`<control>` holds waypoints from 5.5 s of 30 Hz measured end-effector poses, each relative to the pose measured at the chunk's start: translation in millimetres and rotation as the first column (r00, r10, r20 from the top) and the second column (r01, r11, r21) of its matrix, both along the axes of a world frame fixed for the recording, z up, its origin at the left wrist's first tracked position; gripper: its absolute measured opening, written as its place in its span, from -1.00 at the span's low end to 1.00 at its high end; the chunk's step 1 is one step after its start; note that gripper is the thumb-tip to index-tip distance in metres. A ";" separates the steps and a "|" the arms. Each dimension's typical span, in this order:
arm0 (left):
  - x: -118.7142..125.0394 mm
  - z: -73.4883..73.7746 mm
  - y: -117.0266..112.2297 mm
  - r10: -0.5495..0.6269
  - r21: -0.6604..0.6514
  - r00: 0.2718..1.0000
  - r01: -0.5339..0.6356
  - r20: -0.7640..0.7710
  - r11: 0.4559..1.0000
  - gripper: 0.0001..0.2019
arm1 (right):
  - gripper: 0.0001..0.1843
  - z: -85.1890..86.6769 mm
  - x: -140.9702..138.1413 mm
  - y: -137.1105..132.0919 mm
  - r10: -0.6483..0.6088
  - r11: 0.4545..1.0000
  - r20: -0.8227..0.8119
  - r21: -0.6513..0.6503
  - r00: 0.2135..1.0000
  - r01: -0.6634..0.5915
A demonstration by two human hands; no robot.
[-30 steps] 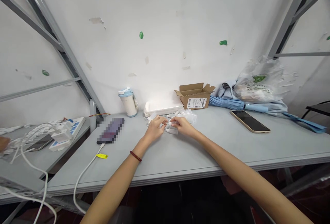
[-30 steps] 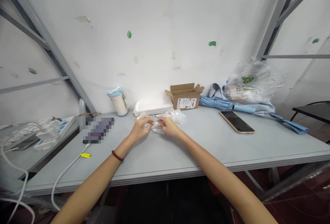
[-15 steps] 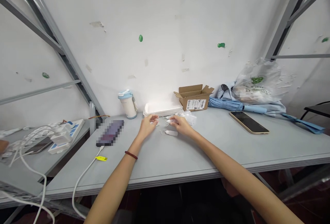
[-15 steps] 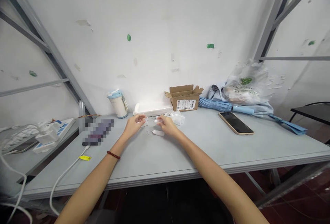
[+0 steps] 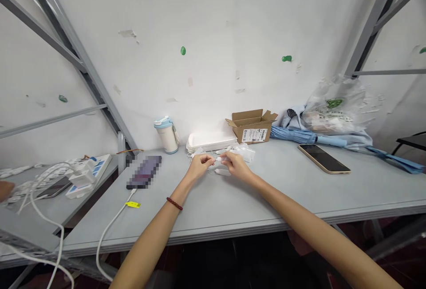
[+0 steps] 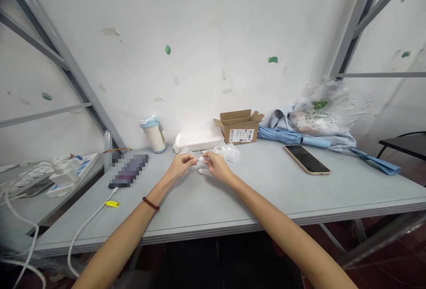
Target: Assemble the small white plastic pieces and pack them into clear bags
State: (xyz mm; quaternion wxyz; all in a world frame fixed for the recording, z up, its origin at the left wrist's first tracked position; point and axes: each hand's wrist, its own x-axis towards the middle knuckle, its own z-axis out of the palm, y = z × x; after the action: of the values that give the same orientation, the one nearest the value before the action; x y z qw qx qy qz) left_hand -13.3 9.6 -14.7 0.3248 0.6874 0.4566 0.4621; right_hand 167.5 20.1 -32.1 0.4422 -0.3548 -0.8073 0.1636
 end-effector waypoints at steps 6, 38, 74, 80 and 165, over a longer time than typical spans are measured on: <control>-12.2 7.9 4.1 -0.029 -0.029 0.998 0.027 -0.064 0.999 -0.77 | -0.78 -1.7 -5.0 -0.7 0.030 1.000 0.040 0.006 0.999 -0.031; -61.5 -23.5 42.2 0.401 0.265 0.811 -0.311 -0.427 0.912 -0.68 | -0.82 5.9 -2.6 -4.4 0.114 0.981 0.488 -0.195 0.865 -0.019; -22.8 12.7 7.9 -0.044 -0.225 0.999 0.049 0.031 0.973 -0.65 | -0.81 -0.4 -0.9 10.8 -0.054 0.996 0.061 0.079 0.997 0.049; -22.9 10.6 8.7 -0.036 -0.212 0.998 0.044 0.042 0.976 -0.65 | -0.79 0.7 0.4 11.4 -0.053 0.996 0.057 0.080 0.997 0.049; -3.2 2.0 -2.7 -0.064 -0.241 0.995 0.079 0.071 0.967 -0.81 | -0.81 -12.1 -3.9 -1.3 -0.030 0.989 0.316 0.144 0.948 -0.017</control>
State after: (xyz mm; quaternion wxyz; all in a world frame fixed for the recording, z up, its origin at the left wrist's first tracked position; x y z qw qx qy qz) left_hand -16.5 6.9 -12.6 0.4371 0.6437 0.4742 0.4120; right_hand 163.7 18.8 -44.2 0.3318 -0.3462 -0.8764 0.0439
